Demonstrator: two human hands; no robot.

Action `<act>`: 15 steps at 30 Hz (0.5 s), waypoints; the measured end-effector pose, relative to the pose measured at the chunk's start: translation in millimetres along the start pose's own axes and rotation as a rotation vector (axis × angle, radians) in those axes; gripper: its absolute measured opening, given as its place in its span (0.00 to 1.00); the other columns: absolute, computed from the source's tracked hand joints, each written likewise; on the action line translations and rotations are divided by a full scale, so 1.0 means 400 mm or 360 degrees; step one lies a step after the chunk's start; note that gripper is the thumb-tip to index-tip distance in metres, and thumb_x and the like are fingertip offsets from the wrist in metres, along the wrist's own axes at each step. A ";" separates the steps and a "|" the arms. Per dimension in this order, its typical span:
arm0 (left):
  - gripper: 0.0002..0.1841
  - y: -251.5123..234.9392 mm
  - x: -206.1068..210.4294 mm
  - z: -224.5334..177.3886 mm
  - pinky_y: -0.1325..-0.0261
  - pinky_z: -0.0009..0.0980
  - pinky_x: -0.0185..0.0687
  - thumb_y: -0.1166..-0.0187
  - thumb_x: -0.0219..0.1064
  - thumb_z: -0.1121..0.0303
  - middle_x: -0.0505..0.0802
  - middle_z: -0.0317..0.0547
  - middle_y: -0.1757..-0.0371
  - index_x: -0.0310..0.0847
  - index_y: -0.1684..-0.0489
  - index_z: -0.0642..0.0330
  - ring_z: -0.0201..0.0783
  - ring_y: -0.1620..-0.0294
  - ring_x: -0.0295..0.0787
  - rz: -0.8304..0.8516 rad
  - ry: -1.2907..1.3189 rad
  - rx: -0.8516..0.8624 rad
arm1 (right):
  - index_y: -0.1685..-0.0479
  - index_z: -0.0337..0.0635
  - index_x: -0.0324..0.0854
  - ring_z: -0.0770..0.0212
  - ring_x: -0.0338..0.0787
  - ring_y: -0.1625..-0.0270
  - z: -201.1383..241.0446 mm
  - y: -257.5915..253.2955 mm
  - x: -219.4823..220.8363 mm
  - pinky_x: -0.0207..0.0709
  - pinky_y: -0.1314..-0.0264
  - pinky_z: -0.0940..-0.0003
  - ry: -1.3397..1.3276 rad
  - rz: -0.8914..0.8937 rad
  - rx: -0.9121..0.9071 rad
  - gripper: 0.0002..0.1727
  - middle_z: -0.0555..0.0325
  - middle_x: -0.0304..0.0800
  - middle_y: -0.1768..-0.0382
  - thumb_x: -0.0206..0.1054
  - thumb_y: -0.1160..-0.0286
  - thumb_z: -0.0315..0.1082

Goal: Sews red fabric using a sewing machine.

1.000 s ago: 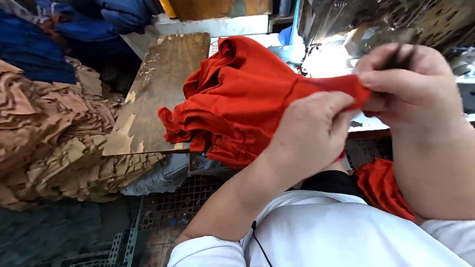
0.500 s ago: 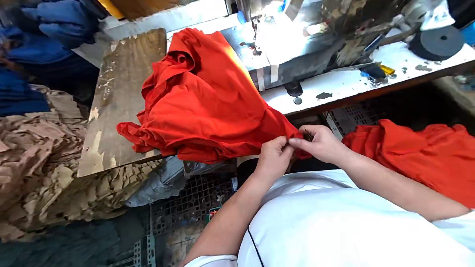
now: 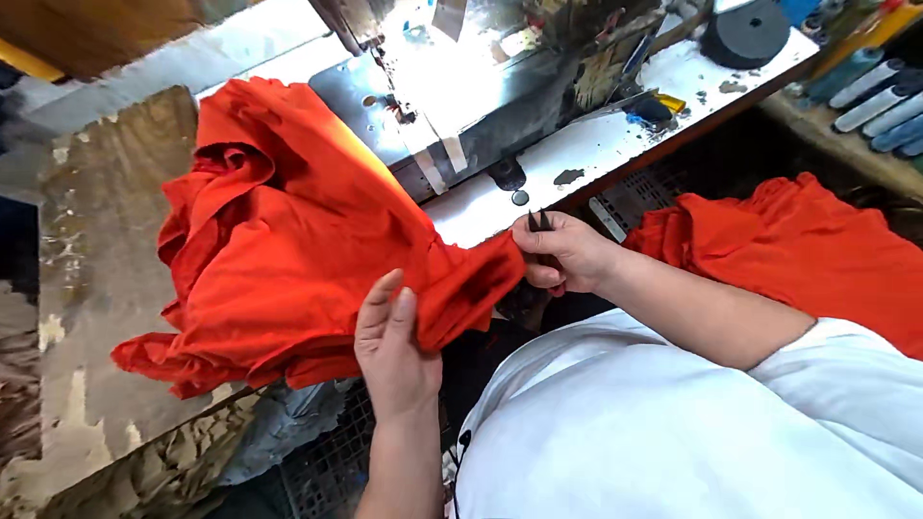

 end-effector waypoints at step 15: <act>0.10 0.116 -0.014 -0.150 0.52 0.16 0.76 0.26 0.77 0.69 0.85 0.36 0.65 0.93 0.51 0.61 0.23 0.59 0.81 0.0064 -0.1257 0.0991 | 0.60 0.46 0.75 0.78 0.67 0.90 0.055 -0.032 0.119 0.60 0.90 0.85 0.0570 0.0206 0.0209 0.15 0.66 0.77 0.81 0.74 0.37 0.20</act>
Point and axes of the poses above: each hand's wrist, its own y-axis away from the middle knuckle, its own x-axis out of the palm, z = x × y, the point moved 9 cm from there along -y, towards the middle knuckle
